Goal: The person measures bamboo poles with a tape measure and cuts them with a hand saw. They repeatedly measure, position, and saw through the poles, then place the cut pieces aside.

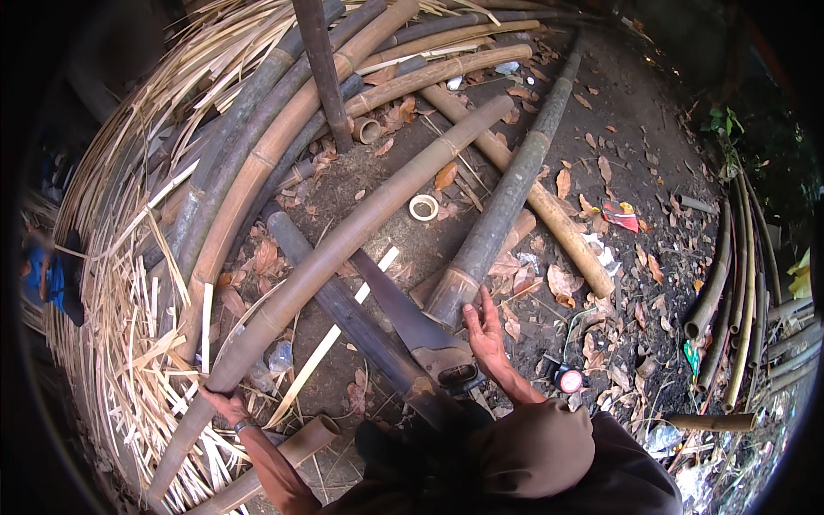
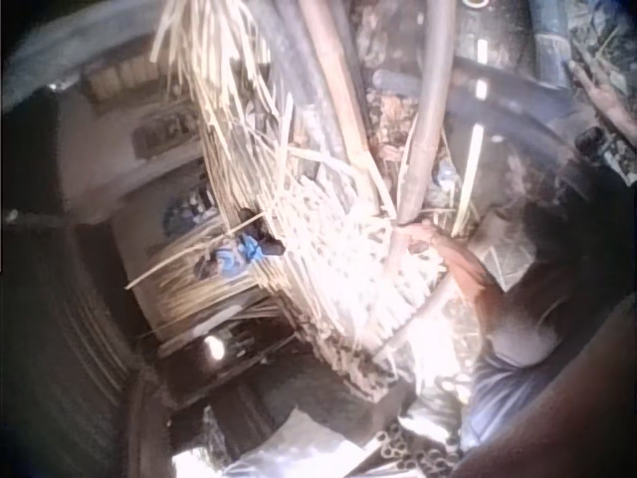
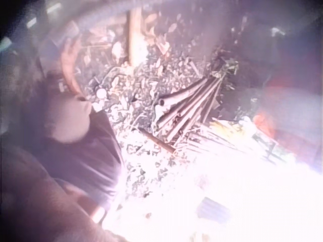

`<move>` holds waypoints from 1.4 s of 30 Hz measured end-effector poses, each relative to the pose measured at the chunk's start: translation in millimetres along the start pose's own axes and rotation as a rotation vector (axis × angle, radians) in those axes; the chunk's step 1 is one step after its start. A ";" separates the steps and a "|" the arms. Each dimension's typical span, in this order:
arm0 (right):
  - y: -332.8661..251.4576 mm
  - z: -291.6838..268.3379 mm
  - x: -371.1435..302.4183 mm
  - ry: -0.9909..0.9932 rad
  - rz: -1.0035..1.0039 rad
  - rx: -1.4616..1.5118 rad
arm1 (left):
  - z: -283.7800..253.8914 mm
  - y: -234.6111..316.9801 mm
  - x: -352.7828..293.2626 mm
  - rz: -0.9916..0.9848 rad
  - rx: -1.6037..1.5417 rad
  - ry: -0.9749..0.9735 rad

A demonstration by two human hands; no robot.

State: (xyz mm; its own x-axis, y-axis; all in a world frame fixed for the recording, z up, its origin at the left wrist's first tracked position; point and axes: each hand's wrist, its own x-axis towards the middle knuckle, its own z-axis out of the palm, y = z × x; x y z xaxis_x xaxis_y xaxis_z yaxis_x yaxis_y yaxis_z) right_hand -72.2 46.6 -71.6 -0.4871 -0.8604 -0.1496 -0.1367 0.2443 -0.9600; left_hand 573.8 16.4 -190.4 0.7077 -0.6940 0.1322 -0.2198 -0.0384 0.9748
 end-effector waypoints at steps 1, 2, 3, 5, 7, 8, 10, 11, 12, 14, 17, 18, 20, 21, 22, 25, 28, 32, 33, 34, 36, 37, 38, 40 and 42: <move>6.8 -8.7 0.1 0.024 0.002 0.003 | 10.3 -14.3 3.1 -0.065 -0.208 -0.086; 4.6 -14.5 -1.5 0.024 0.001 -0.039 | 12.7 -19.7 10.2 -0.131 -0.405 -0.149; -1.6 -19.7 -3.4 0.027 0.006 -0.087 | 14.0 -16.1 15.7 -0.375 -0.643 -0.167; -0.1 -20.7 -5.8 0.038 0.006 -0.121 | 23.7 -7.9 22.5 -0.557 -0.746 -0.163; 10.1 -21.9 -3.6 0.057 -0.004 -0.112 | 49.4 -5.6 8.8 -0.432 -0.499 -0.136; 5.9 -24.6 -5.7 0.040 0.003 -0.157 | 63.7 4.0 2.5 -0.446 -0.510 -0.080; 14.5 -32.3 -5.7 0.052 0.014 -0.117 | 113.2 25.6 -8.6 -0.664 -0.702 0.011; 12.8 -27.1 -3.9 0.038 0.007 -0.072 | 115.4 28.6 1.9 -0.610 -0.721 -0.066; 11.3 -20.6 -2.5 0.027 0.007 -0.046 | 114.2 28.8 14.6 -0.551 -0.734 -0.139; 8.0 -5.2 -0.1 -0.029 0.009 0.021 | 105.2 26.7 33.1 -0.110 -0.301 -0.301; 21.8 -31.0 -5.9 0.014 0.059 0.055 | 206.1 71.1 -31.9 -0.647 -0.732 -0.225; 23.5 -32.4 -5.8 0.009 0.075 0.025 | 224.2 94.2 -48.4 -0.890 -0.993 -0.152; -6.8 -16.0 -9.9 -0.013 0.180 0.184 | 217.5 106.0 -54.1 -0.927 -1.024 -0.184; -14.5 -9.1 -13.9 -0.035 0.245 0.258 | 211.9 105.1 -56.4 -0.973 -0.996 -0.180; 2.4 -15.2 -8.6 0.038 0.214 0.280 | 220.2 109.0 -68.3 -1.005 -0.998 -0.172; -22.4 -10.5 -7.8 0.045 0.331 0.366 | 193.9 95.5 -37.5 -0.979 -1.119 -0.122; 4.5 -15.1 8.6 0.063 0.374 0.434 | 180.3 80.0 -38.2 -0.844 -0.924 -0.102; -15.4 -7.8 13.1 -0.033 0.406 0.502 | 188.2 94.5 -61.5 -0.869 -0.862 -0.065; -24.7 -5.6 10.8 -0.038 0.431 0.489 | 185.7 94.0 -64.3 -0.842 -0.862 -0.103; -34.1 -4.6 7.7 -0.036 0.444 0.479 | 183.7 94.4 -64.5 -0.805 -0.857 -0.134; -37.2 -11.5 3.9 -0.004 0.412 0.611 | 182.3 92.2 -60.2 -0.811 -0.780 -0.114; -26.9 -21.7 9.6 -0.048 0.394 0.689 | 188.0 95.4 -62.6 -0.798 -0.746 -0.110; -23.1 -30.1 14.9 -0.027 0.347 0.618 | 196.4 99.5 -66.5 -0.794 -0.718 -0.118; -20.2 -39.7 18.6 -0.005 0.407 0.637 | 195.1 106.3 -76.0 -0.802 -0.704 -0.137; -9.0 -45.5 25.5 -0.017 0.415 0.672 | 188.1 111.7 -87.4 -0.812 -0.723 -0.170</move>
State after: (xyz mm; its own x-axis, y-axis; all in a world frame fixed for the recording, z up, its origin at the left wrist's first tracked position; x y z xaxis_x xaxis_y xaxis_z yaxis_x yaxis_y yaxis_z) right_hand -122.6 42.8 -56.1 -0.3700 -0.7664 -0.5251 0.6061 0.2292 -0.7616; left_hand 361.1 -62.5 -126.8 0.3496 -0.7450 -0.5681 0.7534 -0.1369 0.6432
